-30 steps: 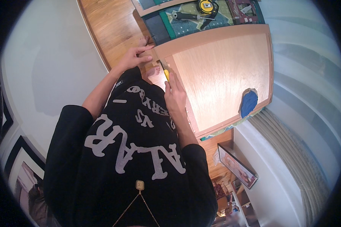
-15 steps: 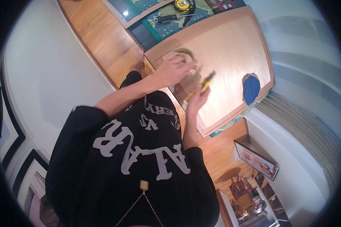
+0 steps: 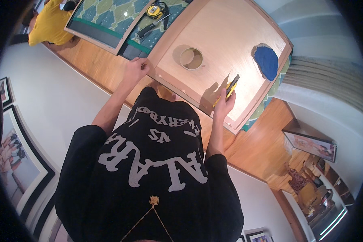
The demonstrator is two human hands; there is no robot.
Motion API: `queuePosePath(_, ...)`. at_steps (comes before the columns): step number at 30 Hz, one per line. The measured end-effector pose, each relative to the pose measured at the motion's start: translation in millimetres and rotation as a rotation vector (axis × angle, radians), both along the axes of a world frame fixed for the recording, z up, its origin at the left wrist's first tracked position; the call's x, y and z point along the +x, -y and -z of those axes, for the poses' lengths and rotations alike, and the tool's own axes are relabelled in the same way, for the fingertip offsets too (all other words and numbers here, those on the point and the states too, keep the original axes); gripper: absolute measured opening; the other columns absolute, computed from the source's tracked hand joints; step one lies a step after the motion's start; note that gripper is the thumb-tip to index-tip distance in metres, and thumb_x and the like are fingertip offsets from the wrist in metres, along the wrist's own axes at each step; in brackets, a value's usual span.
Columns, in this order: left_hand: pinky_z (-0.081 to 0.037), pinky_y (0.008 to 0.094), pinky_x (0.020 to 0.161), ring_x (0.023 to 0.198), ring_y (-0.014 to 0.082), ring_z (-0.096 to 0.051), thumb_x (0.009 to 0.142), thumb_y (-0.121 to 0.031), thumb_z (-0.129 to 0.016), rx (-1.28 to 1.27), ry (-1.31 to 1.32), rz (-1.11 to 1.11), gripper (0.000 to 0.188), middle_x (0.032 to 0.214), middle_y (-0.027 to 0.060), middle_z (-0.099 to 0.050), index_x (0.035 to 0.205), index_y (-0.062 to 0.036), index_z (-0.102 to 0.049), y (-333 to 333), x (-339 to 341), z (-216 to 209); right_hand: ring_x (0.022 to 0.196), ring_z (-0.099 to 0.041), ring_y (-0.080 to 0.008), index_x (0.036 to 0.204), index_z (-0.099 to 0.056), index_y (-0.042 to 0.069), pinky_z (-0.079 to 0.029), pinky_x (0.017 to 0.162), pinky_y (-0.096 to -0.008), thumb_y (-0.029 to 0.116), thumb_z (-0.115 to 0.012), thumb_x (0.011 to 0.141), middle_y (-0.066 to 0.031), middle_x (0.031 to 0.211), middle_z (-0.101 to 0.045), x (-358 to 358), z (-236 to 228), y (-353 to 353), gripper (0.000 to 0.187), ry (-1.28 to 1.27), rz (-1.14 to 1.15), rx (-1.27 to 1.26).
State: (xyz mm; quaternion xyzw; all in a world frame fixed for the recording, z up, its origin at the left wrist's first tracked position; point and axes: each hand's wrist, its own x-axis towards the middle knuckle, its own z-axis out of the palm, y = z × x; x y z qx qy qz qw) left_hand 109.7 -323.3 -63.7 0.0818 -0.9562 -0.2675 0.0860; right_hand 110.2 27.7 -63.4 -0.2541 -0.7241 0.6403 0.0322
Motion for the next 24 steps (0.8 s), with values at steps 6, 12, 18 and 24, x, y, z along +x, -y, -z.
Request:
queuePosePath(6,-0.054,0.0391,0.062,0.066,0.0310,-0.066,0.070,-0.016,-0.069,-0.071,0.110,0.110,0.022,0.074,0.0145,-0.066,0.089,-0.0061,-0.072,13,-17,3,0.062,-0.053,-0.0081,0.122,-0.054,-0.004,-0.044,0.055,-0.0237,0.020,-0.065,0.093,-0.0027,0.081,-0.057,-2,0,1,0.039,0.056,0.055,0.086)
queuePosePath(12,-0.055,0.0446,0.065,0.070,0.0364,-0.067,0.070,-0.017,-0.066,-0.053,0.163,0.179,0.016,0.078,0.0179,-0.068,0.081,-0.0061,-0.070,9,-60,-6,0.062,-0.052,-0.0081,0.121,-0.055,-0.004,-0.045,0.056,-0.0239,0.022,-0.066,0.092,-0.0024,0.079,-0.056,-2,-3,6,0.040,0.055,0.124,0.050)
queuePosePath(18,-0.057,0.0451,0.070,0.076,0.0371,-0.068,0.072,-0.019,-0.066,-0.155,0.240,0.257,0.020,0.082,0.0197,-0.069,0.086,-0.0060,-0.072,-22,-198,-10,0.062,-0.051,-0.0068,0.117,-0.056,-0.003,-0.043,0.055,-0.0228,0.021,-0.066,0.093,-0.0012,0.077,-0.055,-4,-9,10,0.036,0.110,0.197,0.078)
queuePosePath(24,-0.056,0.0469,0.078,0.085,0.0418,-0.068,0.073,-0.020,-0.069,-0.246,0.184,0.340,0.022,0.086,0.0246,-0.069,0.086,-0.0020,-0.071,-55,-351,-12,0.063,-0.049,-0.0055,0.112,-0.056,-0.001,-0.041,0.055,-0.0220,0.019,-0.065,0.094,0.0012,0.076,-0.053,-1,-9,16,0.029,0.141,0.269,0.015)
